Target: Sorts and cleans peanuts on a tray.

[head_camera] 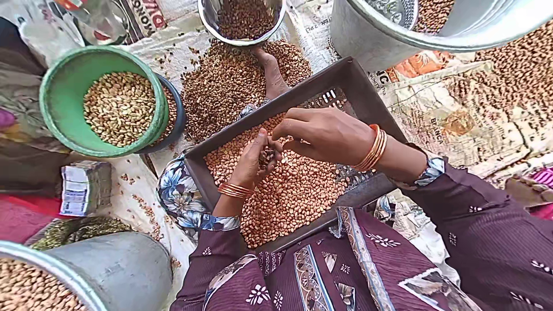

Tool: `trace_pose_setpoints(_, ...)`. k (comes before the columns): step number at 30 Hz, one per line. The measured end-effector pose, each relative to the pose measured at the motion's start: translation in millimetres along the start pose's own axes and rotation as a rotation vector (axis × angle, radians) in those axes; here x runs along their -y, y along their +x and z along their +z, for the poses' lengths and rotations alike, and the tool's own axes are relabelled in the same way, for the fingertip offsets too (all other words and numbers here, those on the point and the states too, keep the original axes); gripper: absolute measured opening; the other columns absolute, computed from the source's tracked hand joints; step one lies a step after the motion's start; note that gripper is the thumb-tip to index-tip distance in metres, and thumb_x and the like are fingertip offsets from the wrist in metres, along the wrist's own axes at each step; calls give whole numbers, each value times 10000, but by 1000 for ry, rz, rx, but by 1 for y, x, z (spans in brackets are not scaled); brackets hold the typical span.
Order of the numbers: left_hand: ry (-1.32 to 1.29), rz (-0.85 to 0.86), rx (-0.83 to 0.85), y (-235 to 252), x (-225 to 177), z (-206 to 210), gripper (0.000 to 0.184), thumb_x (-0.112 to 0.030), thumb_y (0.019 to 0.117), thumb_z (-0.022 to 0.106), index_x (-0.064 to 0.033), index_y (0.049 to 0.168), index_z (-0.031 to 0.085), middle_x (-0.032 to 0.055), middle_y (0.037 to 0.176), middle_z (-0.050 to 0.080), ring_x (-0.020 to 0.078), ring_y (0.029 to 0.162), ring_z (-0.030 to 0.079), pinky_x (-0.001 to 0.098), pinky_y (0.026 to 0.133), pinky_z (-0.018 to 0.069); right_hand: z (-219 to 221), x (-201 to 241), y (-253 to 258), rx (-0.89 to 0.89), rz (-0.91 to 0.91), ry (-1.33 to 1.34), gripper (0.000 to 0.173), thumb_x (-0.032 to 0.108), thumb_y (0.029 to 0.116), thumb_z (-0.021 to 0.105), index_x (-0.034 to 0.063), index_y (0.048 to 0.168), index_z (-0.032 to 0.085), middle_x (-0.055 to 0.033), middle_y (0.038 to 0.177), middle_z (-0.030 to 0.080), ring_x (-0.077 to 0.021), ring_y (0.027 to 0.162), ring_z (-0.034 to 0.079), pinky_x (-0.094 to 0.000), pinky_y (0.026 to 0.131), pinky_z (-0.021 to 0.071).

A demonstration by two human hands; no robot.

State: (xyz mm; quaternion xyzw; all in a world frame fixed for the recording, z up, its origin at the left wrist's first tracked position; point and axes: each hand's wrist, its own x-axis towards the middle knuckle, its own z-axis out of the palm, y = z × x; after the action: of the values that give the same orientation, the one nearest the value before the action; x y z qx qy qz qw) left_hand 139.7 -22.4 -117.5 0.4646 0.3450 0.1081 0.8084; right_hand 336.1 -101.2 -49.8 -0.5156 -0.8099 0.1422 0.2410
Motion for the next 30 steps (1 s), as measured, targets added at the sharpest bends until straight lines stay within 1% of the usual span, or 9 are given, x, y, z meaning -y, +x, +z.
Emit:
trace_pose_setpoints(5,-300,-166,198,20,-26,0,369,-300,1115,322,-171,854,549,-87,676,492,-51,421,363,72,379,304,-10,-21,-24,-89,91,21,153,161,995,643,76,1096,721,-95,1028,685,-201,830,691,-366,698,587)
trace_pose_setpoints(7,-283,-81,110,39,-65,7,345,-307,1121,306,-192,887,532,-99,701,490,-52,457,373,73,414,303,-14,-30,-36,-123,136,32,158,166,999,630,84,1096,723,-88,1032,685,-189,829,687,-363,700,589)
trace_pose_setpoints(9,-259,71,-74,73,-118,17,304,-286,1129,287,-178,981,530,-72,773,558,-27,558,505,89,512,429,-17,-38,-44,-148,164,35,170,166,996,629,81,1104,729,-90,1029,692,-185,819,688,-362,704,590)
trace_pose_setpoints(11,-197,176,-299,110,-166,20,285,-317,1121,359,-138,1248,541,56,1052,661,162,874,698,309,762,608,-16,-46,-48,-166,181,68,179,167,995,630,74,1112,729,-87,1015,683,-169,794,668,-345,695,583)
trace_pose_setpoints(14,307,218,-489,156,-189,1,661,-395,1050,528,-166,1607,254,174,1557,410,336,1358,508,574,1016,501,-10,-58,-53,-207,228,86,190,155,994,623,57,1128,715,-89,1012,696,-172,804,671,-350,720,586)
trace_pose_setpoints(17,854,482,-330,158,-153,-15,523,-275,1000,627,36,1406,522,209,1379,591,249,1257,591,416,1064,477,-7,-67,-58,-204,289,54,200,155,998,617,65,1154,705,-91,1016,700,-212,845,686,-417,765,586)
trace_pose_setpoints(19,1071,581,-54,143,-120,-23,299,-230,980,643,-32,1194,708,126,1306,659,210,1303,560,408,1153,389,-5,-71,-58,-174,309,47,203,158,998,620,72,1163,700,-88,1015,705,-224,862,694,-446,784,586)
trace_pose_setpoints(22,1227,593,132,114,-78,-35,224,-245,984,635,-141,1143,754,90,1395,639,302,1472,405,481,1258,208,4,-70,-58,-66,323,51,198,146,1002,612,71,1166,695,-98,995,702,-249,857,696,-473,791,578)
trace_pose_setpoints(30,1475,759,185,92,-41,-49,167,-128,962,687,-92,1098,777,239,1326,631,414,1213,627,560,993,521,71,29,-22,184,-86,136,166,159,919,738,69,1058,740,-139,1037,710,-323,989,700,-485,775,581)
